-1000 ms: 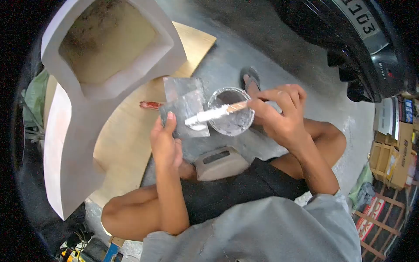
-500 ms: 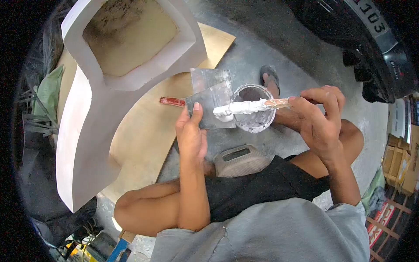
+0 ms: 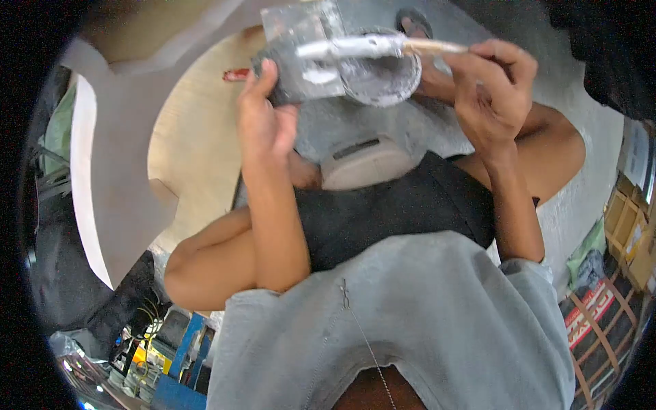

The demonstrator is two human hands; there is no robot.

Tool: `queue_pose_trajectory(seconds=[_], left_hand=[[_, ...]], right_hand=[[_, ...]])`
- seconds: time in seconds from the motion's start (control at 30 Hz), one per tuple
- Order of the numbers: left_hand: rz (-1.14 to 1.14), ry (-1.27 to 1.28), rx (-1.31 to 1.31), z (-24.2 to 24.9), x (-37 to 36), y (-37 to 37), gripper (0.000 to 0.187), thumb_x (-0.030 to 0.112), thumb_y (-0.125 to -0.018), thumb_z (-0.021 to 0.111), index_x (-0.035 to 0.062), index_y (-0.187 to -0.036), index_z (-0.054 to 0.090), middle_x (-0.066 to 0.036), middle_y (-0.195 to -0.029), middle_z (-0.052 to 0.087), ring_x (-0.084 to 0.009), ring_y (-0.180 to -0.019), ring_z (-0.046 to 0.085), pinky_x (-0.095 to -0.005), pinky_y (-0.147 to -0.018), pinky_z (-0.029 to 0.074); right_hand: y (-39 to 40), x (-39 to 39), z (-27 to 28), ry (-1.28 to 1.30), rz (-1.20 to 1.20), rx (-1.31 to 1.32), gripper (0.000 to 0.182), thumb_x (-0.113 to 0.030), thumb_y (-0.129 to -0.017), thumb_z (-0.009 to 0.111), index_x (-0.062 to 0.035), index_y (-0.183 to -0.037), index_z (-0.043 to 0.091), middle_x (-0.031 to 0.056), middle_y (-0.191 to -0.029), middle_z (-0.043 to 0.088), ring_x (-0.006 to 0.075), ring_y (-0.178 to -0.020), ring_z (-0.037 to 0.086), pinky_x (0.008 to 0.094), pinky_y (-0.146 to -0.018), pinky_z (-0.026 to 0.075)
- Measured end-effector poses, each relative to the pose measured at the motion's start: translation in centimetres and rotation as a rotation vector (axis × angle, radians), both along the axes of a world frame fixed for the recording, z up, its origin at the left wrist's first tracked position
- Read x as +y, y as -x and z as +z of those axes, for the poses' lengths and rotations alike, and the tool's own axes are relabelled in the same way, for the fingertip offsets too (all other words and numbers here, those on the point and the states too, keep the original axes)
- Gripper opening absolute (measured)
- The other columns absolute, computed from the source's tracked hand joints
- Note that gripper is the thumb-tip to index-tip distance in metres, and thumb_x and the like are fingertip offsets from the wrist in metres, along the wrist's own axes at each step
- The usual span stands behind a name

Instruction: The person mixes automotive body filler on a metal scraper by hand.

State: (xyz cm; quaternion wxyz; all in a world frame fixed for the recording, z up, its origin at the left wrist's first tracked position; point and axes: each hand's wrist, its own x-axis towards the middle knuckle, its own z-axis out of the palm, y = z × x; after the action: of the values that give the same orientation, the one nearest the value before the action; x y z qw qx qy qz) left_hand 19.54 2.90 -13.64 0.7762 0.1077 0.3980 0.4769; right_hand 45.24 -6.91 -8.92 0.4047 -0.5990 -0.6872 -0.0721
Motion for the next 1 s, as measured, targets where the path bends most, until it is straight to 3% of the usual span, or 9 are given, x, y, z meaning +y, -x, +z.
queue_pose_trajectory(seconds=[0.07, 0.1, 0.2, 0.4, 0.6, 0.67, 0.73, 0.83, 1.0], left_hand=[[-0.027, -0.123, 0.042, -0.5, -0.1, -0.2, 0.032, 0.013, -0.102, 0.057, -0.0037, -0.129, 0.055, -0.012, -0.118, 0.065, -0.0234, -0.107, 0.064, -0.0435, -0.094, 0.051], [-0.013, -0.111, 0.057, -0.7, -0.1, -0.4, 0.029, 0.014, -0.102, 0.057, -0.0030, -0.126, 0.057, -0.011, -0.115, 0.067, -0.0233, -0.104, 0.065, -0.0429, -0.091, 0.053], [-0.023, -0.143, 0.044, -1.9, -0.1, -0.3, 0.032, 0.016, -0.102, 0.056, -0.0033, -0.128, 0.053, -0.014, -0.123, 0.064, -0.0256, -0.112, 0.064, -0.0452, -0.099, 0.051], [0.021, -0.126, 0.045, -1.8, 0.4, -0.1, 0.039, 0.018, -0.101, 0.058, -0.0028, -0.134, 0.051, -0.012, -0.126, 0.063, -0.0244, -0.114, 0.062, -0.0453, -0.100, 0.050], [0.127, -0.080, 0.072, -2.9, 1.6, 1.4, 0.041, 0.017, -0.100, 0.061, -0.0016, -0.135, 0.050, -0.012, -0.128, 0.061, -0.0250, -0.118, 0.059, -0.0499, -0.101, 0.047], [0.147, -0.104, 0.040, -3.4, 2.2, 1.9, 0.040, 0.016, -0.100, 0.062, -0.0012, -0.135, 0.050, -0.010, -0.128, 0.061, -0.0245, -0.118, 0.059, -0.0517, -0.101, 0.047], [0.238, -0.055, 0.094, -3.6, 2.6, 2.1, 0.041, 0.016, -0.100, 0.061, -0.0012, -0.136, 0.049, -0.012, -0.130, 0.059, -0.0263, -0.120, 0.057, -0.0533, -0.104, 0.045], [0.269, 0.017, 0.092, -4.3, 3.0, 2.8, 0.043, 0.015, -0.100, 0.061, -0.0024, -0.137, 0.047, -0.013, -0.132, 0.057, -0.0276, -0.121, 0.057, -0.0539, -0.106, 0.044], [0.285, 0.022, 0.086, -4.5, 2.8, 4.4, 0.045, 0.014, -0.100, 0.061, -0.0041, -0.138, 0.046, -0.013, -0.131, 0.057, -0.0277, -0.121, 0.057, -0.0542, -0.106, 0.044]], right_hand=[[-0.1, -0.1, 1.2, -0.166, -0.001, -0.131, 0.025, 0.007, -0.075, 0.078, -0.0072, -0.095, 0.076, 0.0068, -0.105, 0.060, 0.0190, -0.092, 0.060, 0.0295, -0.077, 0.051], [0.0, 0.0, 1.4, -0.201, 0.021, -0.042, 0.026, 0.008, -0.074, 0.080, -0.0080, -0.095, 0.077, 0.0063, -0.105, 0.060, 0.0184, -0.093, 0.060, 0.0289, -0.077, 0.050], [-0.6, 0.2, 2.0, -0.096, 0.055, -0.017, 0.025, 0.007, -0.074, 0.080, -0.0077, -0.094, 0.076, 0.0062, -0.102, 0.062, 0.0189, -0.093, 0.060, 0.0290, -0.079, 0.050], [-0.3, 0.7, 1.7, 0.043, 0.015, 0.057, 0.023, 0.005, -0.075, 0.079, -0.0072, -0.095, 0.076, 0.0070, -0.097, 0.065, 0.0197, -0.094, 0.060, 0.0303, -0.081, 0.049], [-1.2, 2.9, 2.5, 0.258, -0.033, -0.127, 0.024, 0.002, -0.076, 0.077, -0.0072, -0.099, 0.075, 0.0095, -0.094, 0.066, 0.0243, -0.093, 0.062, 0.0356, -0.083, 0.050], [-1.8, 3.9, 2.3, 0.493, -0.032, -0.287, 0.031, 0.002, -0.079, 0.076, -0.0083, -0.108, 0.073, 0.0119, -0.102, 0.066, 0.0268, -0.096, 0.064, 0.0346, -0.082, 0.051], [0.1, 4.9, 1.9, 0.703, -0.087, -0.300, 0.028, -0.005, -0.080, 0.075, -0.0090, -0.107, 0.075, 0.0164, -0.097, 0.065, 0.0329, -0.092, 0.065, 0.0401, -0.080, 0.052], [0.3, 7.3, -3.3, 0.779, 0.072, -0.573, 0.021, -0.016, -0.081, 0.071, -0.0075, -0.100, 0.074, 0.0184, -0.102, 0.065, 0.0369, -0.090, 0.067, 0.0464, -0.082, 0.055], [3.3, 9.4, -11.3, 0.757, 0.296, -0.837, 0.017, -0.010, -0.084, 0.063, -0.0043, -0.097, 0.073, 0.0160, -0.107, 0.062, 0.0329, -0.095, 0.067, 0.0435, -0.079, 0.060]])
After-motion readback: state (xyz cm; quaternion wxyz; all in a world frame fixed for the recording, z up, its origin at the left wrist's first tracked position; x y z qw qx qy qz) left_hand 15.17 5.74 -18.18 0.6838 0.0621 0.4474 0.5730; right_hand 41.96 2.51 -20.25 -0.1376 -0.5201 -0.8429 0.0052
